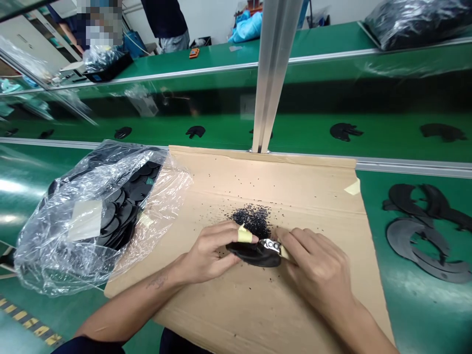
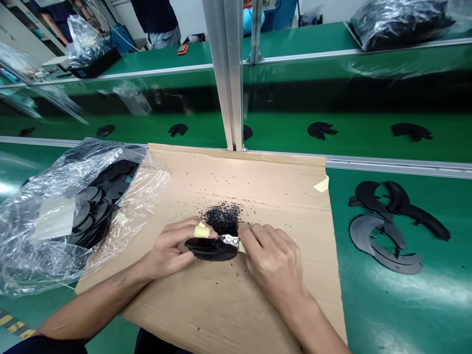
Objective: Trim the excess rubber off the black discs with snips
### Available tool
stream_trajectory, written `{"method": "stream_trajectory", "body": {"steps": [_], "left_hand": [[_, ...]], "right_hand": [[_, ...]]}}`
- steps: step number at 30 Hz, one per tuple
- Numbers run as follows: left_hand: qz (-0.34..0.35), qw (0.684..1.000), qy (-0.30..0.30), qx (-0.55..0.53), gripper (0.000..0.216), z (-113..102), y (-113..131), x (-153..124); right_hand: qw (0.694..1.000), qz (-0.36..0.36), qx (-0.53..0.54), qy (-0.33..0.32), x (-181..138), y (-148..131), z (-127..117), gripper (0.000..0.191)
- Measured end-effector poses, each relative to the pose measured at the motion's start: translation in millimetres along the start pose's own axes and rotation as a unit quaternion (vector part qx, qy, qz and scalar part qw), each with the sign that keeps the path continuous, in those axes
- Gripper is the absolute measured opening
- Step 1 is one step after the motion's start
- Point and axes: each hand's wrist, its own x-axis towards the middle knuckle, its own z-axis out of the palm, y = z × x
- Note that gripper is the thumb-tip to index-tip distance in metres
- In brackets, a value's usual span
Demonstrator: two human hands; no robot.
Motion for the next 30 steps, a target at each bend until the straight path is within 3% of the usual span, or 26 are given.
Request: {"method": "stream_trajectory", "body": {"steps": [4, 7, 10, 13, 16, 17, 20, 24, 26, 28, 30], "left_hand": [[-0.017, 0.998, -0.051, 0.04, 0.028, -0.2, 4.7, 1.9], [-0.039, 0.997, -0.043, 0.048, 0.027, 0.9, 0.2, -0.2], [-0.069, 0.996, -0.026, 0.043, 0.027, 0.9, -6.5, -2.2], [-0.099, 0.994, -0.035, 0.035, 0.022, 2.3, -8.4, -1.9], [-0.095, 0.994, -0.044, 0.006, 0.033, 3.8, -6.3, 2.2], [-0.09, 0.995, -0.044, -0.013, 0.042, 3.2, -5.8, 4.9], [-0.103, 0.988, -0.075, -0.085, 0.061, -4.8, -6.7, 18.4], [-0.13, 0.961, -0.233, -0.071, 0.035, -25.8, -8.6, 46.9], [-0.113, 0.954, -0.275, -0.035, 0.022, -38.6, -8.5, 65.2], [-0.079, 0.961, -0.264, 0.033, 0.014, -54.0, -10.4, 87.2], [-0.056, 0.966, -0.211, 0.141, 0.01, -72.3, -18.2, 113.4]], "right_hand": [[0.999, 0.003, -0.045, -0.027, 2.5, -0.3, 1.2, 0.031], [0.999, 0.019, -0.012, -0.044, 1.9, 3.7, 4.2, 0.03], [0.992, 0.065, 0.096, -0.051, 0.9, 10.5, 5.9, 0.031], [0.96, 0.113, 0.25, -0.062, 2.1, 11.1, 5.5, 0.025], [0.946, 0.105, 0.305, -0.022, 4.5, 5.2, 6.1, 0.01], [0.949, 0.088, 0.302, 0.0, 5.2, 3.5, 6.9, 0.004], [0.962, 0.021, 0.267, 0.058, 6.1, 3.4, 9.9, 0.013], [0.975, -0.052, 0.185, 0.114, 1.9, 11.2, 14.5, 0.024], [0.981, -0.055, 0.145, 0.113, -2.0, 15.4, 17.2, 0.031], [0.986, -0.038, 0.11, 0.123, -5.4, 19.1, 20.1, 0.037], [0.987, -0.016, 0.089, 0.133, -7.2, 22.6, 22.8, 0.038]]}}
